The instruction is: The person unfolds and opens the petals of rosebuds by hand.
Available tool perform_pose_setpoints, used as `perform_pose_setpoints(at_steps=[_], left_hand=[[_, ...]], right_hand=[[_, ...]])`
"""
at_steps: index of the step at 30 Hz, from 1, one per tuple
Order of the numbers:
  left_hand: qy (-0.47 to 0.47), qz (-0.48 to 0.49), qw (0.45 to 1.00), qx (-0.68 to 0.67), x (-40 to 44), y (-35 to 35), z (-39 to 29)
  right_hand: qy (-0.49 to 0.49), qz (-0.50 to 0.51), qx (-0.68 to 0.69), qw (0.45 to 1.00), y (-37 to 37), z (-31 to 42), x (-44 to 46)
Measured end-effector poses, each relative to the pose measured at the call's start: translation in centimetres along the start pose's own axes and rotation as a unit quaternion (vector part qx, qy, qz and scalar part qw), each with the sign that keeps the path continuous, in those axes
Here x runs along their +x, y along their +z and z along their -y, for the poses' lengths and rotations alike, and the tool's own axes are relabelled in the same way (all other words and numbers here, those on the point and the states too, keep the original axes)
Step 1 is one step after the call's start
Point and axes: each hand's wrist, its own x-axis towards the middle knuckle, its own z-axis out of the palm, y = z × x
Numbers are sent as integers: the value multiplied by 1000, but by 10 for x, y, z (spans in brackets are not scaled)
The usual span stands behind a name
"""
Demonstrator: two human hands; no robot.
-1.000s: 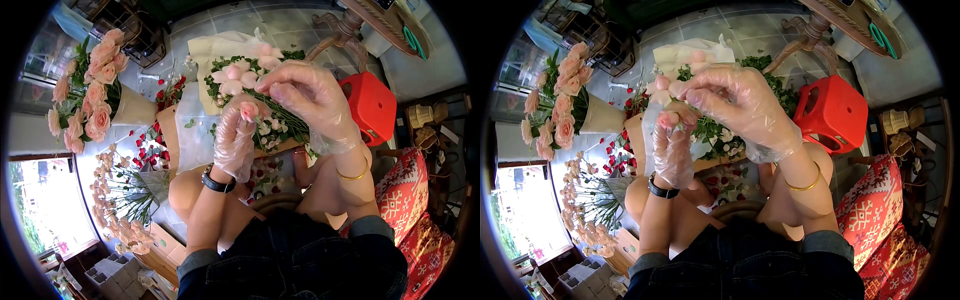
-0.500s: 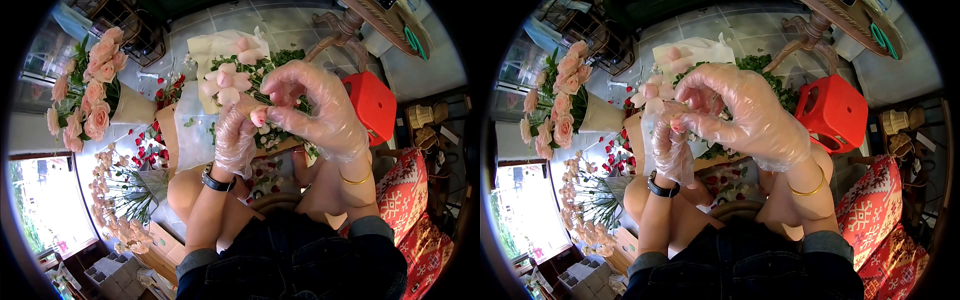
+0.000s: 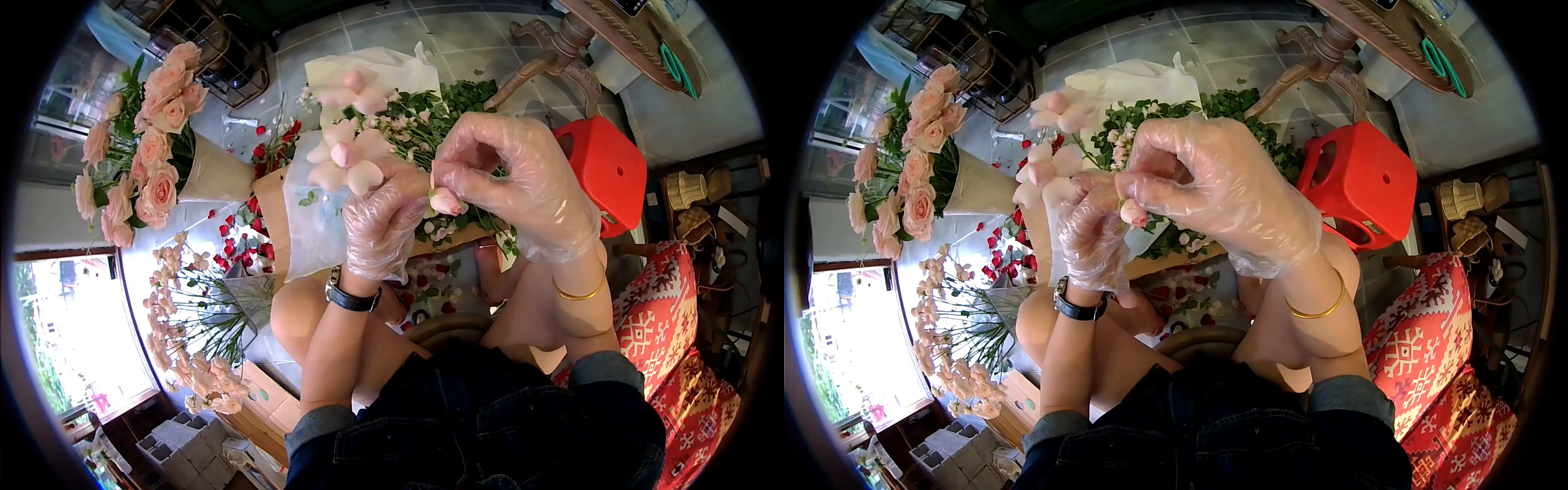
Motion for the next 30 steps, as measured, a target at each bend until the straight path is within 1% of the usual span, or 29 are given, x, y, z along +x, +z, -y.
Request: perform_pose_setpoints(at_steps=[2,4,8,10,11,13,14,15,16,17,18,21,23,24,26,27,29,30], left_hand=[[57,-13,998,37,3,0,1],[52,-15,998,27,3,0,0],[24,-16,999,18,4,-1,-6],[18,1,1000,14,2,-2,-4],[13,19,1000,9,1,-2,-3],[24,34,999,21,4,-3,-7],[34,50,998,33,5,-4,-9],[34,50,998,33,4,-4,-7],[27,45,999,6,1,-3,-4],[19,40,999,-21,-1,-3,-2],[19,40,999,-21,0,-3,-3],[43,39,998,1,0,-1,-4],[51,6,998,34,-7,1,2],[51,5,998,34,-9,0,1],[-72,58,993,77,-12,-3,-2],[-72,57,993,77,-11,-3,-2],[-34,43,996,77,-6,0,-1],[-34,43,996,77,-4,1,-2]], right_hand=[[16,-8,9,1000,2,-3,0],[19,-89,-78,993,2,-8,1],[33,-81,-96,992,-7,-8,4],[-119,-98,-154,976,-11,-12,7],[-119,-97,-155,976,-14,-11,7],[-206,-17,-239,949,-22,-4,7],[-206,-17,-239,949,-24,-1,6],[-213,15,-216,953,-25,0,5],[-220,47,-193,955,-26,1,5],[-228,43,-199,952,-26,1,5],[-228,43,-199,952,-28,1,5],[-238,71,-179,952,-32,4,5],[-240,118,-135,954,-33,6,5],[-240,119,-135,954,-33,4,5],[-247,115,-187,944,-30,-2,4],[-247,116,-187,944,-28,-4,4],[-231,108,-226,940,-22,-7,2],[-226,105,-238,939,-19,-7,2]])
